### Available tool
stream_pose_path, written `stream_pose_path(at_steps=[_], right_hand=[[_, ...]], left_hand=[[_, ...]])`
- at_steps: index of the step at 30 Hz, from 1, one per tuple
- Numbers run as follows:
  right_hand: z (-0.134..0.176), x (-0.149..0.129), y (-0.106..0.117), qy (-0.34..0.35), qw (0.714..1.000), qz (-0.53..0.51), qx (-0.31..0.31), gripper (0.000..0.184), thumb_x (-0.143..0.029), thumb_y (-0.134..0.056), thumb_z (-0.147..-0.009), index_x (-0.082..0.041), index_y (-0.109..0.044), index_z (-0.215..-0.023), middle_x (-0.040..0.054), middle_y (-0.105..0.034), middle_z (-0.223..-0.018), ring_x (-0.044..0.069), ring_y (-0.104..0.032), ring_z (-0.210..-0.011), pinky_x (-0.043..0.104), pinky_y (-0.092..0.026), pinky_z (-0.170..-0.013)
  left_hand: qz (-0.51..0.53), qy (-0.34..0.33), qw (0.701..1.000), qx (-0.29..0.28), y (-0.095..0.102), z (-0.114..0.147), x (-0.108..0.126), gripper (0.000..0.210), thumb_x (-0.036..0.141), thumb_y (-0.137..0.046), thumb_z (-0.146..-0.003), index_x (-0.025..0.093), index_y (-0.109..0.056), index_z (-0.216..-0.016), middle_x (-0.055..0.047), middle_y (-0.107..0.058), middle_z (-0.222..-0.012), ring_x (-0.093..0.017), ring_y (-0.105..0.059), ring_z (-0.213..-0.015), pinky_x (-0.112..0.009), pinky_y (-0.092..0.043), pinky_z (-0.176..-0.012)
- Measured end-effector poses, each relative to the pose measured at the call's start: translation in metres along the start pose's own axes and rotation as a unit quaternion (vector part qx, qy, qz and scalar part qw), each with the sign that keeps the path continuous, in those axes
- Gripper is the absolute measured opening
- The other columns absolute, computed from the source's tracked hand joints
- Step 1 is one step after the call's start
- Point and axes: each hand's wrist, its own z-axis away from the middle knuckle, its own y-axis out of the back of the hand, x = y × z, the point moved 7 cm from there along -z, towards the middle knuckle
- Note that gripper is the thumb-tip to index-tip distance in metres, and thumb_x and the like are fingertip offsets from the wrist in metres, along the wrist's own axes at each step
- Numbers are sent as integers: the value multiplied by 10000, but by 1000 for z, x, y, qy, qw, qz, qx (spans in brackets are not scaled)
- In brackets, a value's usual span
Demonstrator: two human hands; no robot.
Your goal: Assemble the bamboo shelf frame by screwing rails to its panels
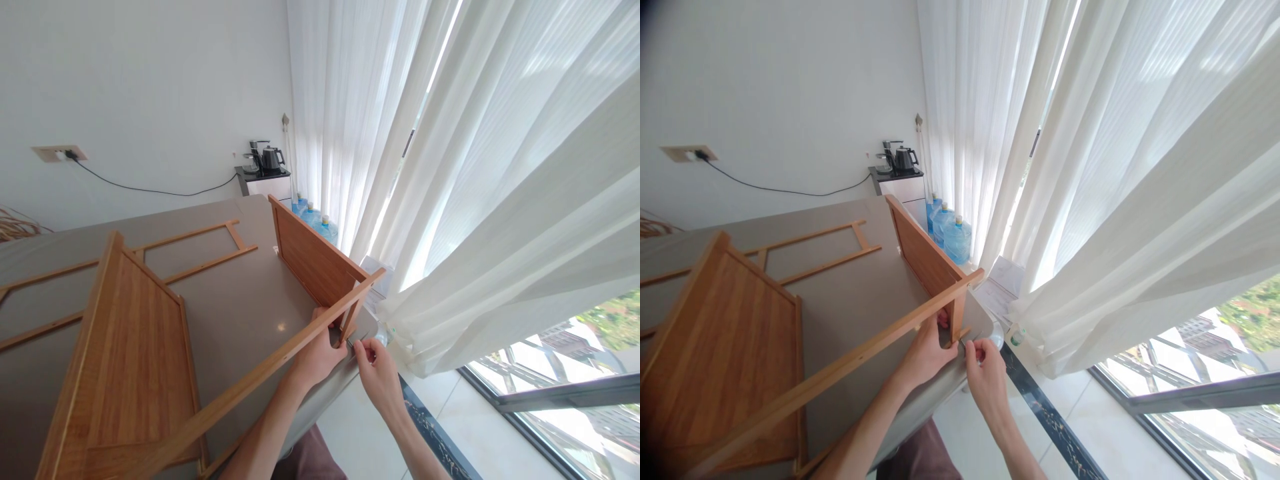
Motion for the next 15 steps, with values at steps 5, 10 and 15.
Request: stream_pose_path(at_steps=[5, 10, 15], right_hand=[[-2, 6, -2, -50, 998, -18, -32, 482, -632, -460, -919, -208, -558, -712, -6, -550, -600, 163, -511, -562, 267, -382, -544], [-1, 7, -2, -67, 996, -26, -50, 468, -630, -475, -902, -199, -581, -754, 5, -588, -654, 160, -514, -605, 260, -393, -578], [-7, 9, -2, -71, 995, -17, -62, 441, -579, -503, -896, -196, -576, -687, -17, -545, -568, 147, -500, -541, 247, -366, -526]], left_hand=[[-7, -2, 1000, -3, -1, 0, -2, 370, 196, -663, -729, 222, -460, -1036, -47, -555, -1050, -207, -605, -958, -367, -510, -873], [0, -1, 1000, -5, -4, -1, -5, 382, 194, -667, -729, 223, -454, -1045, -46, -552, -1067, -208, -600, -981, -374, -496, -904], [3, 1, 1000, -8, -3, -1, -4, 395, 196, -661, -725, 221, -456, -1062, -45, -548, -1068, -211, -603, -987, -369, -496, -897]])
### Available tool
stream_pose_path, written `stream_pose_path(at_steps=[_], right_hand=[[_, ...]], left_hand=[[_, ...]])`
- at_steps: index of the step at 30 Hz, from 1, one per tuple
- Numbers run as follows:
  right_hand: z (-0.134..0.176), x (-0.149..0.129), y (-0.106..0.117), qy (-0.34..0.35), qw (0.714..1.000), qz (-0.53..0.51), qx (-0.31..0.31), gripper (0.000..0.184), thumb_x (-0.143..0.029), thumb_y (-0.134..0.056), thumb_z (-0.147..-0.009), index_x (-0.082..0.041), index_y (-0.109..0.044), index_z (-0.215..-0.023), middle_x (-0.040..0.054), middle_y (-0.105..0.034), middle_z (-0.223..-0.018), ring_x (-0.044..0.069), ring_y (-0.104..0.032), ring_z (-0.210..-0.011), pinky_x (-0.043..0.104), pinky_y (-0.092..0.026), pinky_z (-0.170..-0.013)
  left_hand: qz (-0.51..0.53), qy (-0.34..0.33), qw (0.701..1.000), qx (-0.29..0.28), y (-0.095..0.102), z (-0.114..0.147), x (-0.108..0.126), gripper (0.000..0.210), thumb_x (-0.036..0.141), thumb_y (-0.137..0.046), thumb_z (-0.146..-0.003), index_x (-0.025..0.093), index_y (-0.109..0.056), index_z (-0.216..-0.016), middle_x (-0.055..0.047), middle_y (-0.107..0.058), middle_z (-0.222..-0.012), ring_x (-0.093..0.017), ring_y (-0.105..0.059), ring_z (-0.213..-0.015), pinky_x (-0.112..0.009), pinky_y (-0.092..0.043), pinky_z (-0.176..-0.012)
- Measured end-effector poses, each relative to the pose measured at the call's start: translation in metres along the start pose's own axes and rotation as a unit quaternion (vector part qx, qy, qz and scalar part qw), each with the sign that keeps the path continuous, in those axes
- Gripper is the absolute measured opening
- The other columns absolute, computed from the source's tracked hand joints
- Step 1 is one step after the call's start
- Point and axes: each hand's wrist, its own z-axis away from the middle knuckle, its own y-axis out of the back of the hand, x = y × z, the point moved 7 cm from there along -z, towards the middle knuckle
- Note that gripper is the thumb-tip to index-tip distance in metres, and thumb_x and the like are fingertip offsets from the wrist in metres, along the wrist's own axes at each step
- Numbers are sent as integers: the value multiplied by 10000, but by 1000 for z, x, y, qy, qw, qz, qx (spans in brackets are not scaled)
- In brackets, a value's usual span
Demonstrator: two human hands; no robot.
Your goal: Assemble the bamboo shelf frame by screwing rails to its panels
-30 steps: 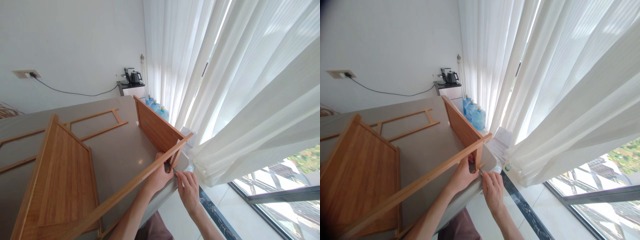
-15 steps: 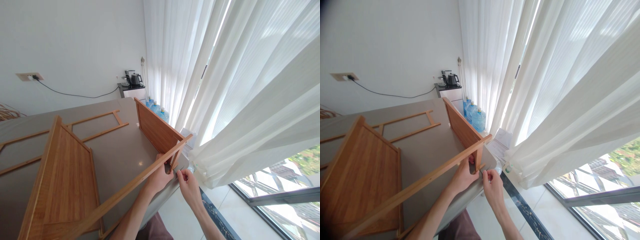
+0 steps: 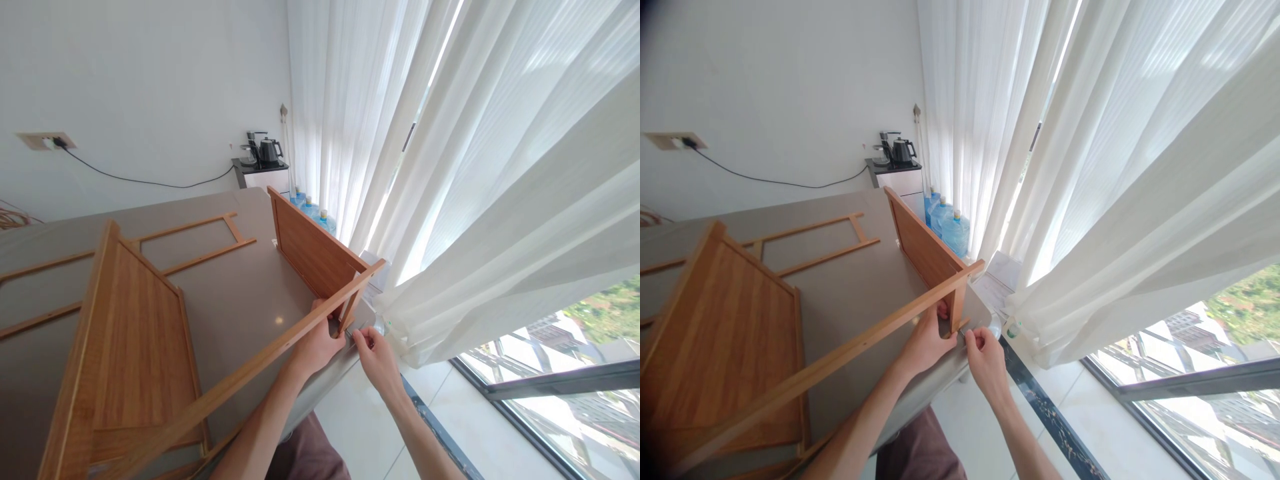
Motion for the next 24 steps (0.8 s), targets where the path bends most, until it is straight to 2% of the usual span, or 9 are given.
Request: stream_pose_path(at_steps=[6, 10, 16, 24], right_hand=[[0, -3, 4, 42, 999, 13, 16, 415, -536, -493, -931, -199, -573, -702, -20, -537, -561, 147, -503, -520, 252, -370, -507], [10, -11, 7, 119, 992, 27, 40, 375, -493, -474, -966, -209, -564, -739, 16, -569, -703, 172, -535, -664, 278, -407, -601], [21, -18, 3, 216, 972, 63, 64, 222, -322, -453, -1011, -219, -543, -837, 30, -561, -820, 192, -509, -800, 328, -422, -737], [26, -21, -3, 282, 950, 95, 92, 129, -193, -485, -1000, -215, -526, -879, 26, -538, -818, 188, -489, -785, 329, -420, -728]], left_hand=[[-9, 3, 1000, 3, 2, 0, 1, 377, 200, -649, -726, 224, -449, -1044, -40, -542, -1046, -209, -600, -981, -364, -493, -893], [-1, 7, 1000, 4, 2, 0, 1, 376, 211, -661, -727, 222, -453, -1040, -31, -549, -1025, -206, -602, -978, -363, -488, -896], [11, 11, 1000, 5, 4, 0, 1, 368, 208, -667, -718, 221, -463, -1024, -30, -572, -994, -207, -598, -966, -368, -481, -893], [2, 13, 1000, 8, 3, 0, 2, 372, 194, -671, -714, 216, -466, -1023, -39, -568, -1016, -209, -591, -959, -373, -482, -893]])
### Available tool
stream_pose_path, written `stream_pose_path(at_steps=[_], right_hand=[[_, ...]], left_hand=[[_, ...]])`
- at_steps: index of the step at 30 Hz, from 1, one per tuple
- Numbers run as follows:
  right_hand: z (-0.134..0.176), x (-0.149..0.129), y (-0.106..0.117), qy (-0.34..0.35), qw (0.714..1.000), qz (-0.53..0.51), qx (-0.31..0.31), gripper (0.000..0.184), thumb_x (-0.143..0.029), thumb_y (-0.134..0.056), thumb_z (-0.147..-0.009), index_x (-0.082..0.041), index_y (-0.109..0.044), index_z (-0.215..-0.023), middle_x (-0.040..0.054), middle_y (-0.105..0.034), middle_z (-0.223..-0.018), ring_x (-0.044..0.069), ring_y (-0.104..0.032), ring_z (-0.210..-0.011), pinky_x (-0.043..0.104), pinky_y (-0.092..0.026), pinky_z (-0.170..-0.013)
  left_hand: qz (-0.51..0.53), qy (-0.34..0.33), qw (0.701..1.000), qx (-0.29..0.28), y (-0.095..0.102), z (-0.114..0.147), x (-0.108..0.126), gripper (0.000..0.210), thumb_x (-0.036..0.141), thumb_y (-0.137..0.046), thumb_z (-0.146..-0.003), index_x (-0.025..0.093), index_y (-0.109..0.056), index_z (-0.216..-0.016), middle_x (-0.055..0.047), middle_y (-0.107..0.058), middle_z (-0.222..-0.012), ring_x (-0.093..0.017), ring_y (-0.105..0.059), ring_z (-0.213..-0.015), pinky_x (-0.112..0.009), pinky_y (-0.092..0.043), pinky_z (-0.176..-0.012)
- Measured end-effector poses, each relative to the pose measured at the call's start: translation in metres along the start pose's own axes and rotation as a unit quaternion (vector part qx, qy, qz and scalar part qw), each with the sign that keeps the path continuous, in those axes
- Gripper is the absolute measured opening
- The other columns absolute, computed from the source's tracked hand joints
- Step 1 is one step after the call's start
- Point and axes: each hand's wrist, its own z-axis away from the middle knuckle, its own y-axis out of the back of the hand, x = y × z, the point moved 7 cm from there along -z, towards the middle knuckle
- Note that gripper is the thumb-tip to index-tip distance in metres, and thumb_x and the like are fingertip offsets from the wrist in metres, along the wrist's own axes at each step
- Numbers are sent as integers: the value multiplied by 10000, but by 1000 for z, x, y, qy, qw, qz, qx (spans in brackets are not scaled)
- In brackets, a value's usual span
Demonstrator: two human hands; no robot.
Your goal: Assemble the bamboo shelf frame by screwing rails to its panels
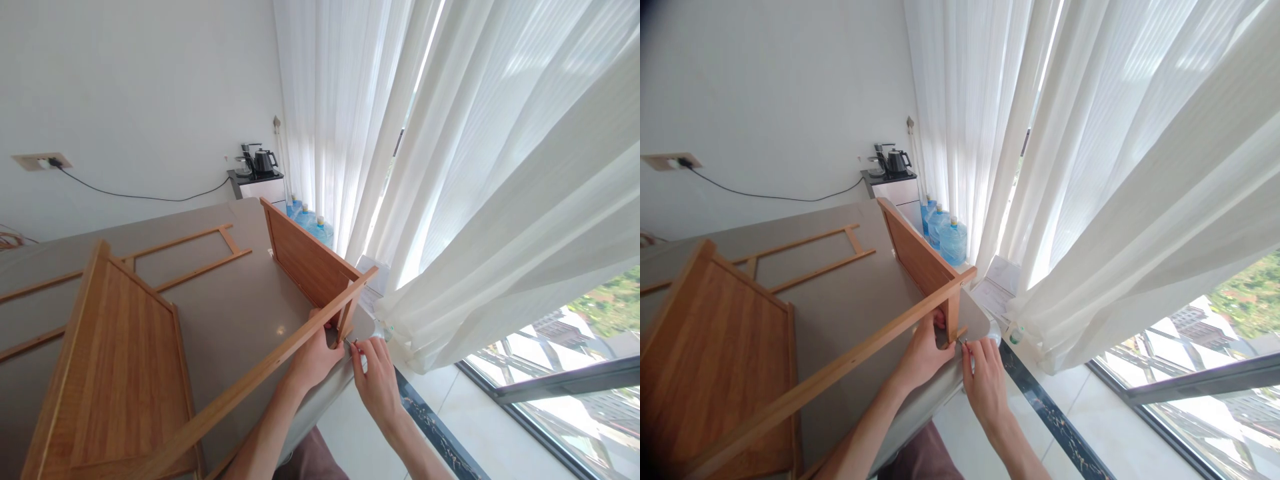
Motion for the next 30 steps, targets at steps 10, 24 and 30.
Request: stream_pose_path(at_steps=[10, 24, 30], right_hand=[[5, 0, 0, 28, 999, 29, 25, 74, -162, -508, -989, -208, -565, -997, 41, -562, -862, 193, -516, -812, 338, -447, -747], [-1, -11, 3, 82, 995, 54, 29, 134, -146, -484, -990, -218, -594, -1012, 36, -579, -814, 193, -533, -756, 341, -453, -709], [2, -7, -1, 105, 992, 63, 9, 167, -131, -505, -973, -214, -623, -1056, 49, -596, -816, 201, -533, -751, 360, -467, -717]], left_hand=[[-1, -7, 1000, -12, -1, 0, 2, 357, 174, -636, -729, 228, -451, -1029, -22, -509, -1029, -199, -552, -988, -375, -470, -918], [11, -5, 1000, -9, -2, 0, 0, 372, 164, -642, -723, 225, -464, -1044, -40, -541, -1043, -204, -574, -969, -374, -480, -896], [-3, -10, 1000, -4, 0, 0, 3, 350, 149, -636, -719, 220, -473, -1021, -33, -542, -1036, -203, -569, -991, -364, -469, -915]])
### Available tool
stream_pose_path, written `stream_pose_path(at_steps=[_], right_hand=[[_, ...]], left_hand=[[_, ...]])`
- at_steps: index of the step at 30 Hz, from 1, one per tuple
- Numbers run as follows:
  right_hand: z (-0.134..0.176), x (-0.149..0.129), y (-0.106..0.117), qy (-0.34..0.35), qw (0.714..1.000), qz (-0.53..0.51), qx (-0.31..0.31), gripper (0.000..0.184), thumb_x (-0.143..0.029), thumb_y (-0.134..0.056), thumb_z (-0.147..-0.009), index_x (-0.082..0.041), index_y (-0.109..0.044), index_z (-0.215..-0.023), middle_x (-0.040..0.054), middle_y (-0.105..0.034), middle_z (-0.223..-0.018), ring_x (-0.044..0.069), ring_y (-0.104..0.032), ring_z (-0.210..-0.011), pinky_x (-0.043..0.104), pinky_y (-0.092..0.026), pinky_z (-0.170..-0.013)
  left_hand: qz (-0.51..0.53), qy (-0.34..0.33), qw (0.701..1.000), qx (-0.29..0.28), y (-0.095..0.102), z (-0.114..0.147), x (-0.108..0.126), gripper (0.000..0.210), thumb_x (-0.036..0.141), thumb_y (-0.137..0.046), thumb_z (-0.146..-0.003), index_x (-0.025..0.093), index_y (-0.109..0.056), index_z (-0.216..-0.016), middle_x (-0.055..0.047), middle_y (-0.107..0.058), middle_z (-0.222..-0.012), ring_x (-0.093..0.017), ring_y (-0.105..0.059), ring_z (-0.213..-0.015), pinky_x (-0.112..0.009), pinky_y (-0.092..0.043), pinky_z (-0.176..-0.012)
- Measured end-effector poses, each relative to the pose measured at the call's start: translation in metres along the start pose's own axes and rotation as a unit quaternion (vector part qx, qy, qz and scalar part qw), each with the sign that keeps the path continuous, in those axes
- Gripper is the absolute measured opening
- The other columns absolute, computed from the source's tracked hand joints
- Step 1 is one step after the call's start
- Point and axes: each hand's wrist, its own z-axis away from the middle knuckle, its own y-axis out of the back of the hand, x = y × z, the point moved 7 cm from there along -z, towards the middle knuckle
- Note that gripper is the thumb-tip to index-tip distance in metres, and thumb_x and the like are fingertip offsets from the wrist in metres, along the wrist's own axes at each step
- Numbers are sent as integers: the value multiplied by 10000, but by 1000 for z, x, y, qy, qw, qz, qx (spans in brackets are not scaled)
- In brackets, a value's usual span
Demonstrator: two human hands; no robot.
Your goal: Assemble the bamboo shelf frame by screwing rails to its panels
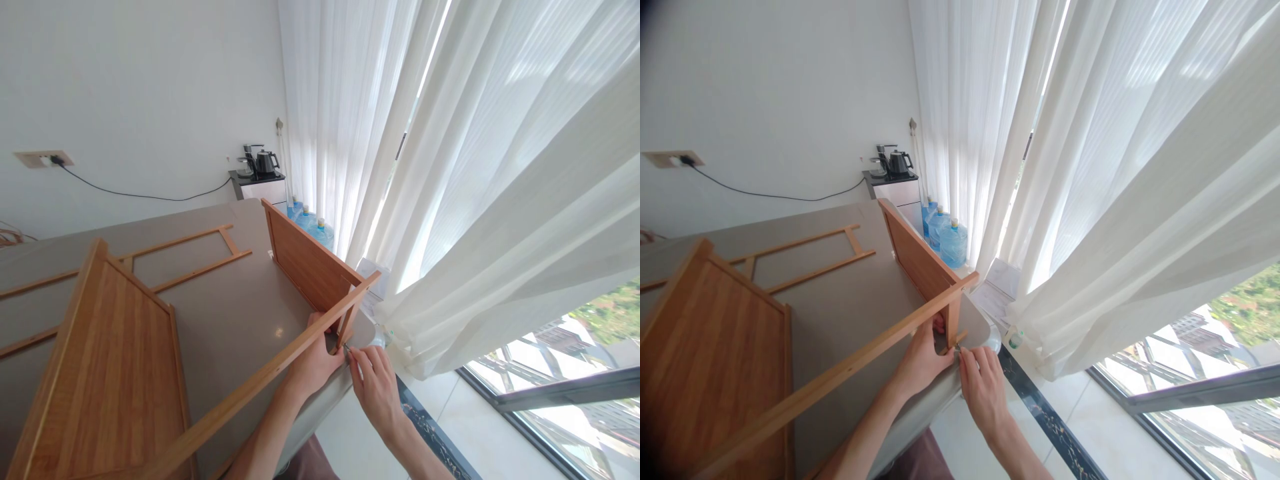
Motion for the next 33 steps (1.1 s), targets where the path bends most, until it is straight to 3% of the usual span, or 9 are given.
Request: stream_pose_path(at_steps=[22, 33], right_hand=[[2, -1, 4, -1, 995, -96, 6, 347, -135, -515, -979, -261, -588, -1293, 70, -707, -1028, 197, -654, -893, 350, -585, -770], [-7, 7, 15, 2, 994, -106, -30, 321, -163, -540, -976, -273, -632, -1263, 47, -744, -1012, 193, -668, -862, 341, -583, -755]], left_hand=[[18, 2, 1000, 4, -2, 1, -9, 404, 176, -683, -726, 221, -479, -1072, -30, -577, -1023, -211, -588, -993, -368, -485, -897], [9, 17, 1000, -7, -2, 0, -6, 398, 206, -669, -734, 222, -465, -1076, -32, -569, -1043, -211, -596, -1013, -374, -473, -933]])
